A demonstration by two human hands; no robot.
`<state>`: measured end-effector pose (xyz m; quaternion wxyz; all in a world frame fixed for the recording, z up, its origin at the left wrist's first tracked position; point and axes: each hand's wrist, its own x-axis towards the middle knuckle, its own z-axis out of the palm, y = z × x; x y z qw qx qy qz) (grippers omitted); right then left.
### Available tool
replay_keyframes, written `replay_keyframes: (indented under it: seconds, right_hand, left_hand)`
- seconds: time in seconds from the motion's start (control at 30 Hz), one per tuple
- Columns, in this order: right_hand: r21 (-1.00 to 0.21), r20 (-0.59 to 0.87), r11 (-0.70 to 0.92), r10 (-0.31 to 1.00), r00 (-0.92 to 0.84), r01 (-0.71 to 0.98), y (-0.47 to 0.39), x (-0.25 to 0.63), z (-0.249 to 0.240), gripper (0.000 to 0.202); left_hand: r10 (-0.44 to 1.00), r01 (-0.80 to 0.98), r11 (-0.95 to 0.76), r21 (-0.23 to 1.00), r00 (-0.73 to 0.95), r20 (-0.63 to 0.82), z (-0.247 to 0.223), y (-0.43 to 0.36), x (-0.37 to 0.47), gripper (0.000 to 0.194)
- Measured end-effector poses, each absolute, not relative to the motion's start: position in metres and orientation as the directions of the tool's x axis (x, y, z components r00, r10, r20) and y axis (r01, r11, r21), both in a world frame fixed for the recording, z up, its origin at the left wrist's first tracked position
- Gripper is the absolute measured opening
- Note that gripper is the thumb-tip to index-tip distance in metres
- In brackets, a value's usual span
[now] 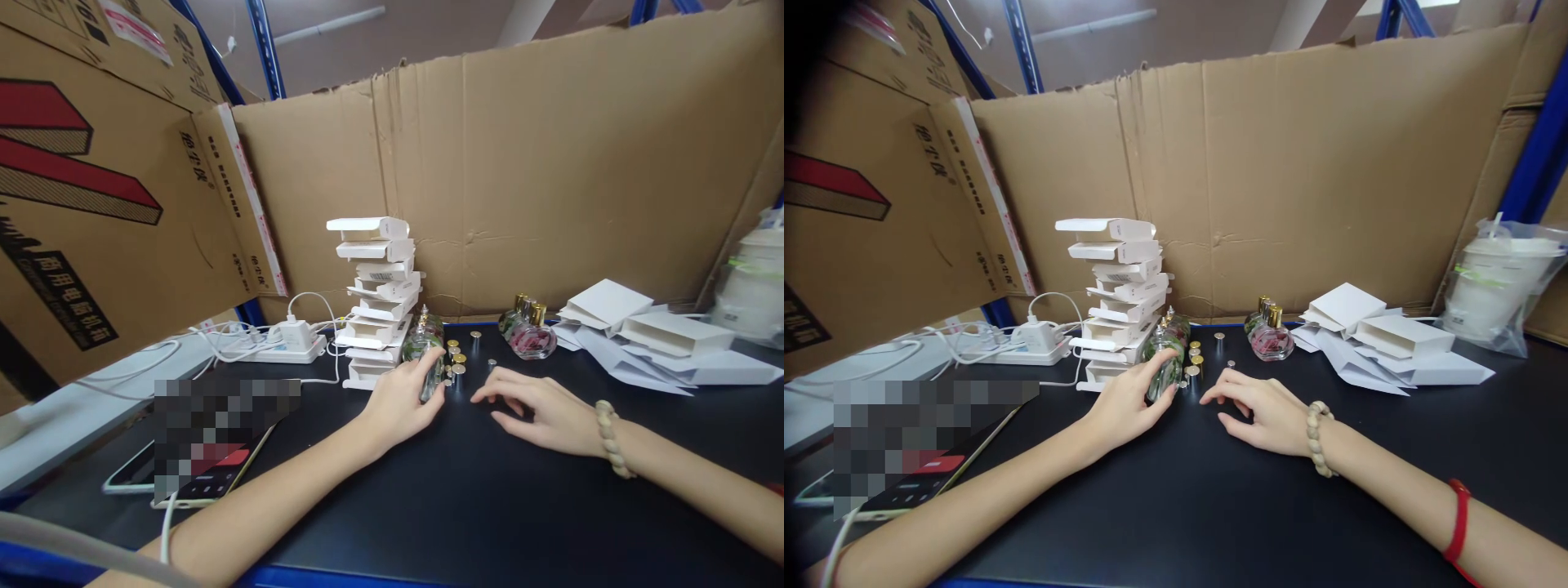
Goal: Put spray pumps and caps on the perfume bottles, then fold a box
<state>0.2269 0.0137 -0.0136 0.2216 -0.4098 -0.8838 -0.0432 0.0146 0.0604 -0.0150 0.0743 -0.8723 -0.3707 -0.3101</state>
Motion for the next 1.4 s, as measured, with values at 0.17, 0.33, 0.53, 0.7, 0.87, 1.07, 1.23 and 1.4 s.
replay_keyframes:
  seconds: [0.17,0.33,0.53,0.7,0.87,1.07,1.23,1.4]
  right_hand:
    - [-0.125,0.398,0.605,0.757,-0.518,0.786,0.019,0.215,-0.013,0.032]
    - [-0.106,0.403,0.499,0.812,-0.422,0.86,0.027,0.213,-0.015,0.041]
    - [-0.018,0.311,0.536,0.805,-0.505,0.844,0.021,0.215,-0.011,0.04]
    - [-0.064,0.348,0.545,0.797,-0.493,0.836,0.012,0.216,-0.011,0.036]
    - [-0.086,0.456,0.566,0.754,-0.473,0.82,0.011,0.22,-0.016,0.03]
    - [-0.052,0.507,0.74,0.598,-0.62,0.671,0.017,0.225,-0.02,0.024]
    - [-0.065,0.567,0.737,0.582,-0.583,0.672,0.02,0.228,-0.022,0.016]
    - [-0.121,0.623,0.63,0.65,-0.435,0.767,0.02,0.226,-0.024,0.002]
  left_hand:
    - [0.581,0.627,-0.761,0.164,0.548,0.601,-0.018,0.06,0.02,0.047]
    - [0.574,0.583,-0.786,0.206,0.566,0.591,-0.018,0.061,0.019,0.051]
    - [0.551,0.542,-0.815,0.207,0.611,0.569,-0.017,0.063,0.017,0.053]
    - [0.556,0.548,-0.814,0.194,0.638,0.532,-0.014,0.062,0.015,0.051]
    - [0.563,0.584,-0.8,0.142,0.646,0.515,-0.015,0.061,0.016,0.046]
    - [0.55,0.573,-0.81,0.12,0.675,0.492,-0.016,0.062,0.014,0.044]
    - [0.509,0.551,-0.827,0.108,0.654,0.56,-0.018,0.063,0.014,0.038]
    - [0.438,0.46,-0.872,0.169,0.574,0.692,-0.028,0.069,0.015,0.022]
